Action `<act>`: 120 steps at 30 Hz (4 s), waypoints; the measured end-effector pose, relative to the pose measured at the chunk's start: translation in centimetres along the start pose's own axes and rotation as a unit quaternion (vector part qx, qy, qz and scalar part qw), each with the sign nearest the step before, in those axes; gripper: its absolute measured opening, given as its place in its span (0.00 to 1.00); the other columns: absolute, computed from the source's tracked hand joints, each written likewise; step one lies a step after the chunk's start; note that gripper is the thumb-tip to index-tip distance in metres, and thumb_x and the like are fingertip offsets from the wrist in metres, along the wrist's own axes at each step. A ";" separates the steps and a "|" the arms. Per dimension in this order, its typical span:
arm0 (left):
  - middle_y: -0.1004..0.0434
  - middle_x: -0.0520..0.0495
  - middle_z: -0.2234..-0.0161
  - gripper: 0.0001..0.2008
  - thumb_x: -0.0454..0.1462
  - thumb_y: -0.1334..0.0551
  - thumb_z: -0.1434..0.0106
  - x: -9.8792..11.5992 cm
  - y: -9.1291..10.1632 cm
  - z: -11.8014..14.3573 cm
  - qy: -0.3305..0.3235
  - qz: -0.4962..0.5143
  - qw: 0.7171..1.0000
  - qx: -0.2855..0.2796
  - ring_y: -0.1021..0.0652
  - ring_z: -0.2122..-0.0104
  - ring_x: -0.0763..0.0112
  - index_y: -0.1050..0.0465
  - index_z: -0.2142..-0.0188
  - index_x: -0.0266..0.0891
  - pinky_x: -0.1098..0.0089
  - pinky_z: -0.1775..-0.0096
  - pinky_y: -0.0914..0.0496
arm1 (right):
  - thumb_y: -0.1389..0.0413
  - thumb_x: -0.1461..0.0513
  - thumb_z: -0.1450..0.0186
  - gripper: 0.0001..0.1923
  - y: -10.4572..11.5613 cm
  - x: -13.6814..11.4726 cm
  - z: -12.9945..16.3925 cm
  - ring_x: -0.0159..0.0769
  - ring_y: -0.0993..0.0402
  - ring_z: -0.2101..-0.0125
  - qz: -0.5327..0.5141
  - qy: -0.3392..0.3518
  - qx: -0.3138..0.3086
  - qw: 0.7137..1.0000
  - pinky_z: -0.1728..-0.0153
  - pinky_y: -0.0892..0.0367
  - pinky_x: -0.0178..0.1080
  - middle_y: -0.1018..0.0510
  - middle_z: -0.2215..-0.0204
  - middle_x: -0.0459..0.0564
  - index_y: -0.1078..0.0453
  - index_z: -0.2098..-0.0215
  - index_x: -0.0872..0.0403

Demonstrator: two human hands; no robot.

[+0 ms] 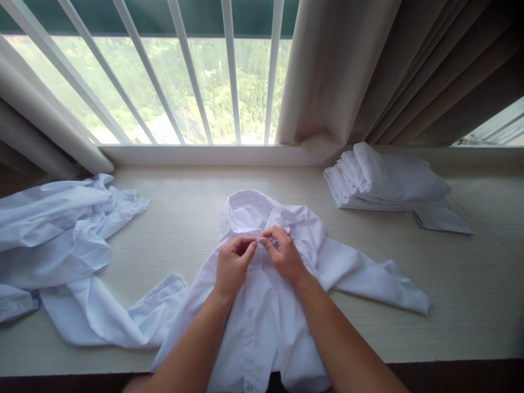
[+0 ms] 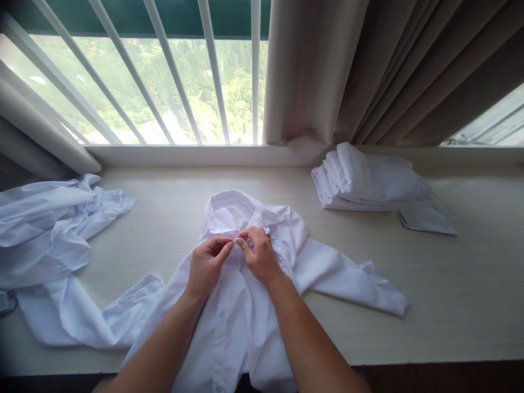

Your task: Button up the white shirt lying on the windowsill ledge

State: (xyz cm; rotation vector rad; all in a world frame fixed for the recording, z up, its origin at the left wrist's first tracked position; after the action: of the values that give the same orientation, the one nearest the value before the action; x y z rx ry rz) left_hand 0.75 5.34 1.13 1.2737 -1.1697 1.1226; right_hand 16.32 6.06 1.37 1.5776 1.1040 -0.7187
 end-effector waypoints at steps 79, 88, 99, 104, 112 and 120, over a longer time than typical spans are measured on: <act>0.24 0.49 0.59 0.16 0.37 0.34 0.33 0.2 -0.8 0.0 -0.076 0.023 0.996 -0.036 0.24 0.64 0.74 0.30 0.47 0.44 0.73 0.59 0.28 | 0.43 0.56 0.29 0.08 -0.7 1.5 0.0 0.34 0.29 0.60 -0.163 -0.079 0.010 0.983 0.54 0.36 0.37 0.24 0.62 0.46 0.28 0.59 0.52; 0.23 0.49 0.59 0.17 0.39 0.32 0.34 -0.3 -0.9 0.0 -0.037 0.083 0.995 -0.038 0.25 0.64 0.74 0.29 0.48 0.43 0.73 0.59 0.28 | 0.43 0.56 0.29 0.08 -0.9 1.8 0.1 0.35 0.29 0.60 -0.162 -0.080 0.024 0.983 0.54 0.35 0.38 0.24 0.63 0.46 0.29 0.58 0.52; 0.22 0.48 0.59 0.16 0.39 0.31 0.35 -0.2 -1.0 0.1 -0.036 0.069 0.996 -0.039 0.24 0.65 0.73 0.28 0.49 0.43 0.73 0.60 0.29 | 0.45 0.58 0.29 0.07 -0.8 1.7 0.0 0.33 0.29 0.61 -0.149 -0.078 0.026 0.985 0.56 0.35 0.36 0.25 0.63 0.45 0.29 0.58 0.52; 0.22 0.48 0.59 0.16 0.39 0.31 0.36 -0.1 -1.1 0.2 -0.042 0.057 0.997 -0.040 0.24 0.65 0.73 0.28 0.49 0.43 0.72 0.61 0.29 | 0.45 0.58 0.29 0.07 -0.9 1.6 0.0 0.34 0.29 0.62 -0.143 -0.074 0.025 0.987 0.56 0.34 0.37 0.25 0.64 0.45 0.28 0.58 0.52; 0.23 0.49 0.59 0.15 0.38 0.31 0.36 -0.2 -1.1 0.2 -0.047 0.049 0.997 -0.044 0.24 0.65 0.73 0.27 0.50 0.44 0.73 0.61 0.29 | 0.46 0.58 0.30 0.07 -0.8 1.4 0.0 0.34 0.28 0.63 -0.125 -0.077 0.025 0.989 0.57 0.34 0.37 0.25 0.65 0.45 0.28 0.58 0.52; 0.22 0.48 0.60 0.15 0.39 0.31 0.35 0.0 -1.3 0.1 -0.046 0.037 0.997 -0.045 0.24 0.65 0.73 0.27 0.50 0.43 0.73 0.61 0.29 | 0.46 0.59 0.30 0.06 -0.9 1.6 -0.1 0.35 0.28 0.62 -0.104 -0.073 0.025 0.992 0.56 0.35 0.37 0.23 0.64 0.46 0.28 0.59 0.52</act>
State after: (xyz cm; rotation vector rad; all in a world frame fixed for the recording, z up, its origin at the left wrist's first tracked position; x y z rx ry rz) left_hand 2.05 5.19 1.03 1.2326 -1.3316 1.0624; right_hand 16.15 6.69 -0.36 1.4405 1.1594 -0.9918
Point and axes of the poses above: each hand's wrist, its own z-axis away from the middle knuckle, its own y-axis out of the back of the hand, x = y × z, the point moved 7 cm from there along -z, towards the middle knuckle
